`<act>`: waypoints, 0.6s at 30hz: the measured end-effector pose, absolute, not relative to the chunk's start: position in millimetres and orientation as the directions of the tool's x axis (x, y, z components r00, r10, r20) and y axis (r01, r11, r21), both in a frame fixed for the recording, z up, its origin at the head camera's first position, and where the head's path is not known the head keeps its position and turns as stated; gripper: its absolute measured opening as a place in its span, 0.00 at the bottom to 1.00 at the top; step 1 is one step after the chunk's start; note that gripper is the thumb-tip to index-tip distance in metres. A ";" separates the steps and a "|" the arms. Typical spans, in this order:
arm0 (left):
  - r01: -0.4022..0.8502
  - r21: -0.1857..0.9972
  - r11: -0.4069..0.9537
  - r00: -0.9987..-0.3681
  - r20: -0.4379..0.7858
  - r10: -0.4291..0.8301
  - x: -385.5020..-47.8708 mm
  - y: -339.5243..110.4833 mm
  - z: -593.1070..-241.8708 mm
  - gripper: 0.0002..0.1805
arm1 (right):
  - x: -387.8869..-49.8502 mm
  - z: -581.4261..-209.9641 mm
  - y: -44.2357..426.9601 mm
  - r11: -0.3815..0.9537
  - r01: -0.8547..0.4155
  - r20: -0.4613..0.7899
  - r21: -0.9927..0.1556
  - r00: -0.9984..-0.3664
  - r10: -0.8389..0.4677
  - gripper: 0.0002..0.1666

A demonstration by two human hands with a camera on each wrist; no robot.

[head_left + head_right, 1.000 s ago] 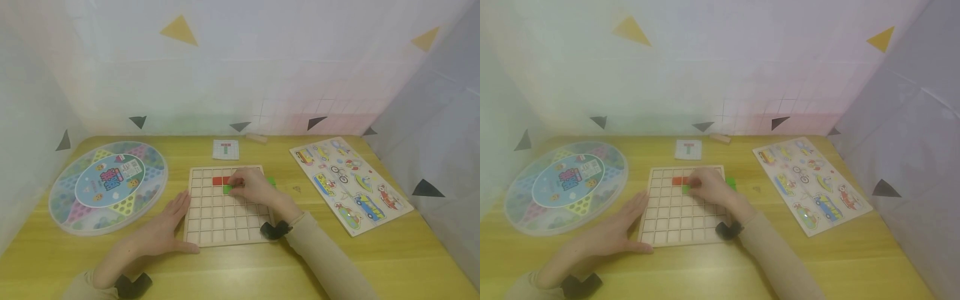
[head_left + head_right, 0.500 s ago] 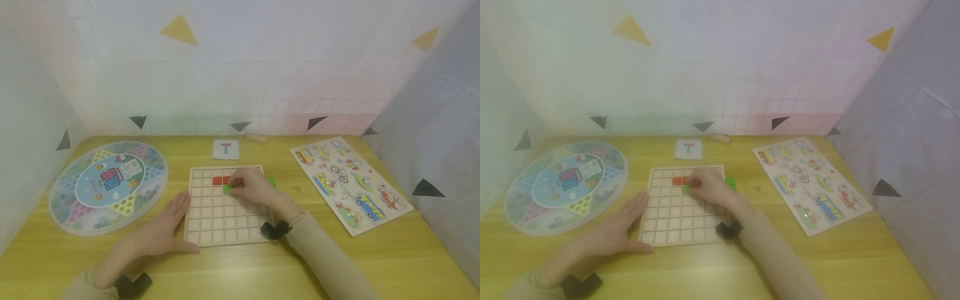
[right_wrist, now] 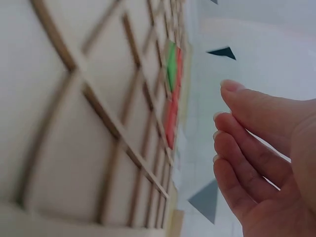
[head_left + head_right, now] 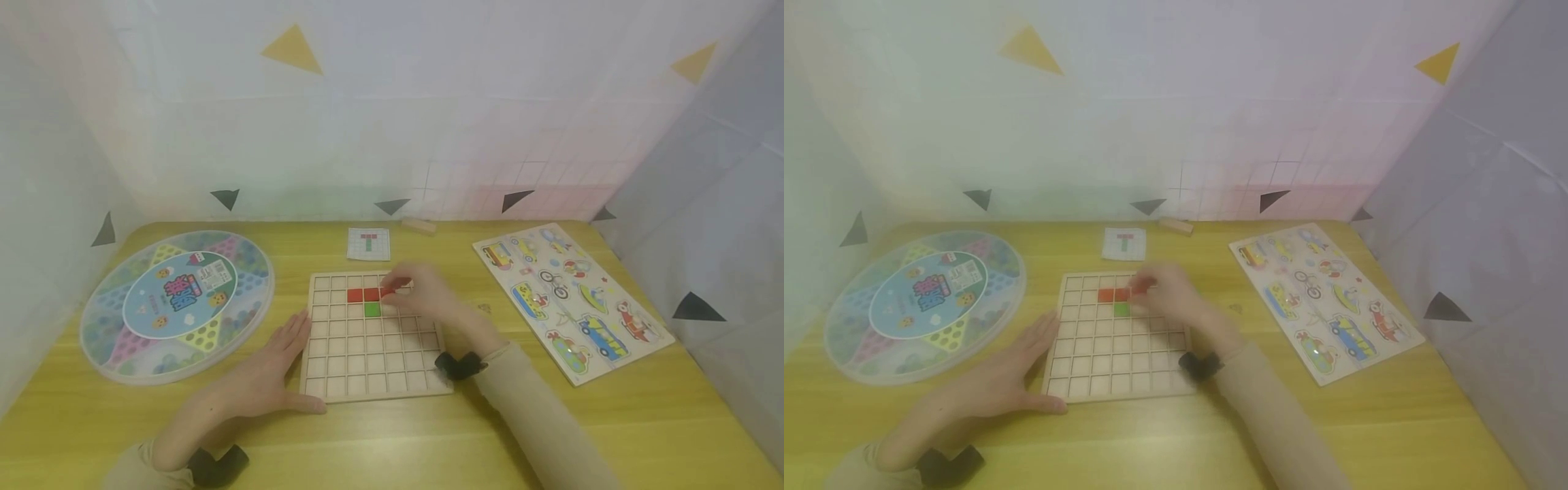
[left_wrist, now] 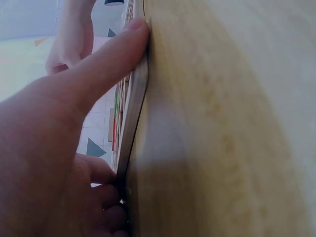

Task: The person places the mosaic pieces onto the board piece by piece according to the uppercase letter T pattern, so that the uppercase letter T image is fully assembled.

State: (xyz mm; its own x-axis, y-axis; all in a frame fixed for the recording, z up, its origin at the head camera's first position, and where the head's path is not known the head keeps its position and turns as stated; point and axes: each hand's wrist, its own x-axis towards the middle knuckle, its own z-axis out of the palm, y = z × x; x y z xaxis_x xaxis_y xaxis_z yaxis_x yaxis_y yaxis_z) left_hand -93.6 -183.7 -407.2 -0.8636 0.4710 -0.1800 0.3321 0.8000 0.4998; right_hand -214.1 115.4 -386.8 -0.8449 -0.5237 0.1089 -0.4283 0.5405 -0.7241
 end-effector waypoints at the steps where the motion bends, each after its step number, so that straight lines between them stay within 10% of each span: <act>1: 0.335 0.500 0.799 -0.863 -0.177 0.473 -93.7 -183.8 -407.1 0.75 | -215.2 -384.6 118.1 0.547 -0.427 0.114 -0.720 -0.851 -0.513 0.12; 18: 0.324 0.529 0.784 -0.856 -0.188 0.481 -93.4 -183.9 -404.0 0.75 | -214.4 -348.9 168.4 0.630 -0.425 0.165 -0.649 -0.888 -0.430 0.15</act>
